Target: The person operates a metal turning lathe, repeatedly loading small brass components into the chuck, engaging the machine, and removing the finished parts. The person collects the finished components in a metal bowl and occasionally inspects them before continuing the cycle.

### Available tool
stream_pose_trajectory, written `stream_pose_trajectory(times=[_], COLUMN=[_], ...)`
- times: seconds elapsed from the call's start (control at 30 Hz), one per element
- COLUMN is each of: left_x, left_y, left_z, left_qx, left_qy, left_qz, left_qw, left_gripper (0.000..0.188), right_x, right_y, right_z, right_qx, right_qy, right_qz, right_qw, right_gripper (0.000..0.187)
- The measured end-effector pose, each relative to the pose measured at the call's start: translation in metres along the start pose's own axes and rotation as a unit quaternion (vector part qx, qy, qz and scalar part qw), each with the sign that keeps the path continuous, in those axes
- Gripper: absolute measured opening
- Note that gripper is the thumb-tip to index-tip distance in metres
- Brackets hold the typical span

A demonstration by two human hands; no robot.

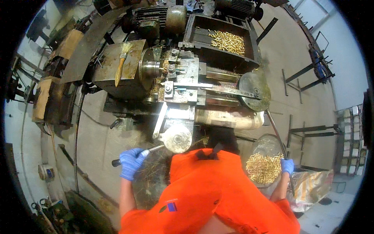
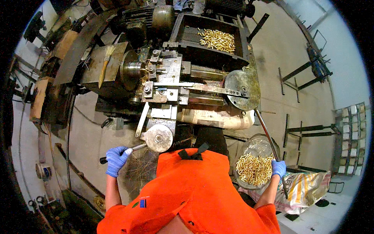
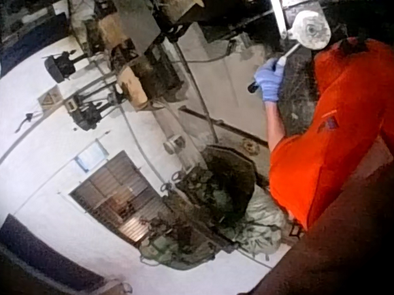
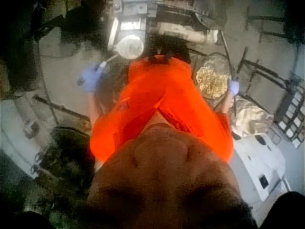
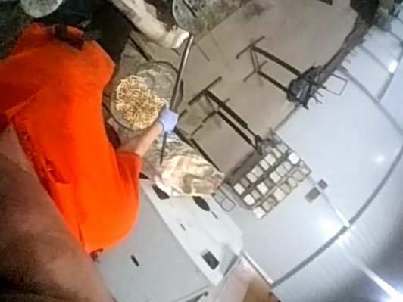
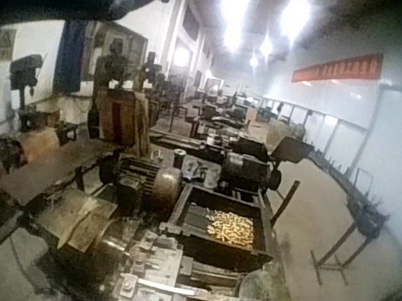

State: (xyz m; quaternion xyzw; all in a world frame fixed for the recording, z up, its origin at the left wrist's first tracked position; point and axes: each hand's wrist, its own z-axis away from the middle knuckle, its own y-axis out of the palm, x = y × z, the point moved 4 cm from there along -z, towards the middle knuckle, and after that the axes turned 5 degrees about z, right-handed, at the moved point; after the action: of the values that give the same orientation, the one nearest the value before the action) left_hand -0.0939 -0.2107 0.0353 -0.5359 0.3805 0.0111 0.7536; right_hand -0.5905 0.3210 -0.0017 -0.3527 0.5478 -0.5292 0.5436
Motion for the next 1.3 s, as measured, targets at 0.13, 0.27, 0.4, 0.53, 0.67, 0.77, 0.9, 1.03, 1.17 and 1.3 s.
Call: stream_pose_trajectory(times=[0.13,0.27,0.4,0.53,0.67,0.77,0.9,1.03,1.17,1.3], left_x=[0.0,0.007,0.063,0.118,0.097,0.096,0.102,0.088,0.075,0.048], left_y=[0.001,-0.004,-0.033,-0.031,-0.023,-0.023,-0.009,0.01,0.029,0.046], left_z=[0.0,0.0,0.006,0.023,0.013,0.018,0.04,0.079,0.122,0.146], left_qx=[0.035,0.046,-0.07,-0.094,-0.055,-0.07,-0.083,-0.094,-0.139,-0.174], left_qy=[-0.027,-0.05,-0.112,-0.222,-0.288,-0.304,-0.324,-0.374,-0.421,-0.468], left_qz=[-0.033,0.015,0.025,0.111,0.149,0.158,0.183,0.2,0.257,0.291], left_qw=[0.998,0.998,0.991,0.964,0.944,0.937,0.925,0.901,0.859,0.816], left_gripper=[0.036,0.032,0.03,0.032,0.031,0.031,0.033,0.034,0.033,0.03], right_x=[0.006,0.046,0.114,0.136,0.191,0.249,0.297,0.296,0.276,0.237], right_y=[-0.009,0.004,-0.024,-0.041,-0.08,-0.111,-0.123,-0.106,-0.086,-0.062], right_z=[0.01,0.012,0.002,-0.084,-0.157,-0.174,-0.208,-0.245,-0.262,-0.261], right_qx=[0.014,-0.067,-0.208,-0.21,-0.174,-0.181,-0.179,-0.215,-0.274,-0.246], right_qy=[-0.002,-0.077,-0.149,-0.189,-0.171,-0.161,-0.194,-0.24,-0.32,-0.351], right_qz=[0.02,-0.045,0.059,0.115,0.152,0.145,0.2,0.177,0.115,0.073], right_qw=[1.0,0.994,0.965,0.952,0.958,0.959,0.944,0.93,0.9,0.901], right_gripper=[0.056,0.054,0.047,0.04,0.042,0.05,0.052,0.048,0.036,0.031])
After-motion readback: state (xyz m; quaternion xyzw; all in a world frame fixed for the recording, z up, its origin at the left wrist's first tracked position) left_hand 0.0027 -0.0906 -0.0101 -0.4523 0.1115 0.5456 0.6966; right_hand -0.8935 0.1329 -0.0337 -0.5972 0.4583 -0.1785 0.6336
